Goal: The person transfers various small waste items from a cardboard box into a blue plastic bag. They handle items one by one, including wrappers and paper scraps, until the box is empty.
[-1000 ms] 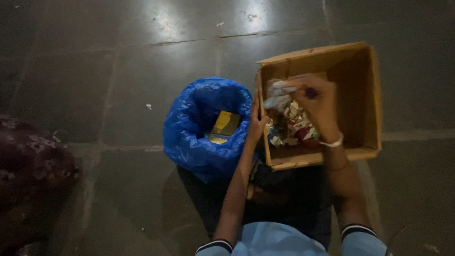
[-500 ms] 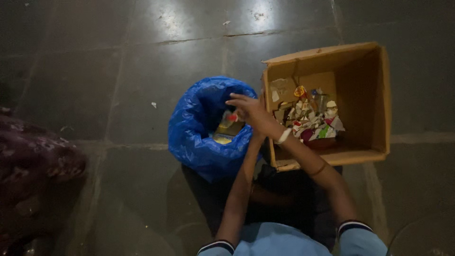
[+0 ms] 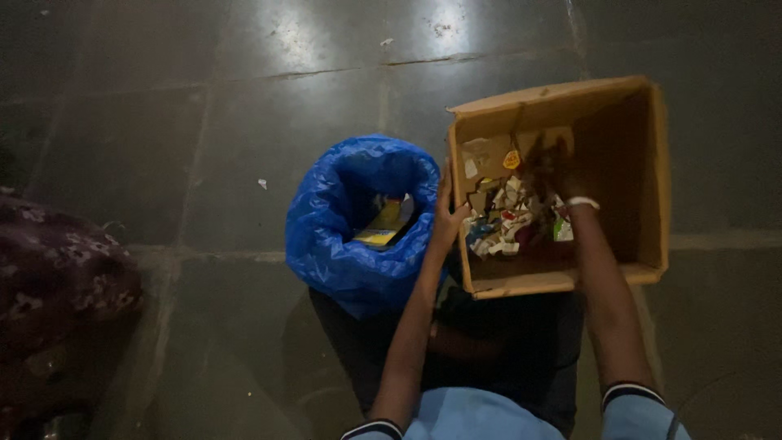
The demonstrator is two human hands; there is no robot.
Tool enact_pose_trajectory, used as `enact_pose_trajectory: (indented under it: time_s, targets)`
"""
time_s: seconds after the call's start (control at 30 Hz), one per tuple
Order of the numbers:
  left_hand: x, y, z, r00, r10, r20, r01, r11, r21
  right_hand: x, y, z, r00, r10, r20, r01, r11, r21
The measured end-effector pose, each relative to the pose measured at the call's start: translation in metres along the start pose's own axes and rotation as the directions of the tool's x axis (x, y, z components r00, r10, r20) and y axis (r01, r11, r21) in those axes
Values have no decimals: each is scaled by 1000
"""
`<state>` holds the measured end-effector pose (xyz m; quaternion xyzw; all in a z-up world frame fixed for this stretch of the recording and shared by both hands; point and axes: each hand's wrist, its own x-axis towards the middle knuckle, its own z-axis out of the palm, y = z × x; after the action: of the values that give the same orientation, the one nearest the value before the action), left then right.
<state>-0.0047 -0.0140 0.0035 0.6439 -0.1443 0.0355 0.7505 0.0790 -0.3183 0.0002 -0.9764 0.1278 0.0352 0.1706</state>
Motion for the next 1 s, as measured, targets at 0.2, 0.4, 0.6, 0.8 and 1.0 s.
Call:
enact_pose_trajectory:
  time_s: [0.2,0.4,0.6,0.8,1.0]
  targets:
    - [0,-1,0,998,64,-7,-63,995,72,1,-1,40,968,-53,245,83,990,-116]
    - [2,6,-1,998,60,0,-60,998,27,-6,-21,49,983,-105,153,117,991,-70]
    - [0,11,0,997,77,8,-76,993,-89,-16,-21,54,989,-100,105,106,993,-49]
    - [-3,19,1,998,57,12,-56,997,-49,-14,-14,48,998,-44,33,44,999,8]
    - [-2,24,1,998,51,29,-49,995,-91,-11,-1,20,997,35,-75,-25,991,129]
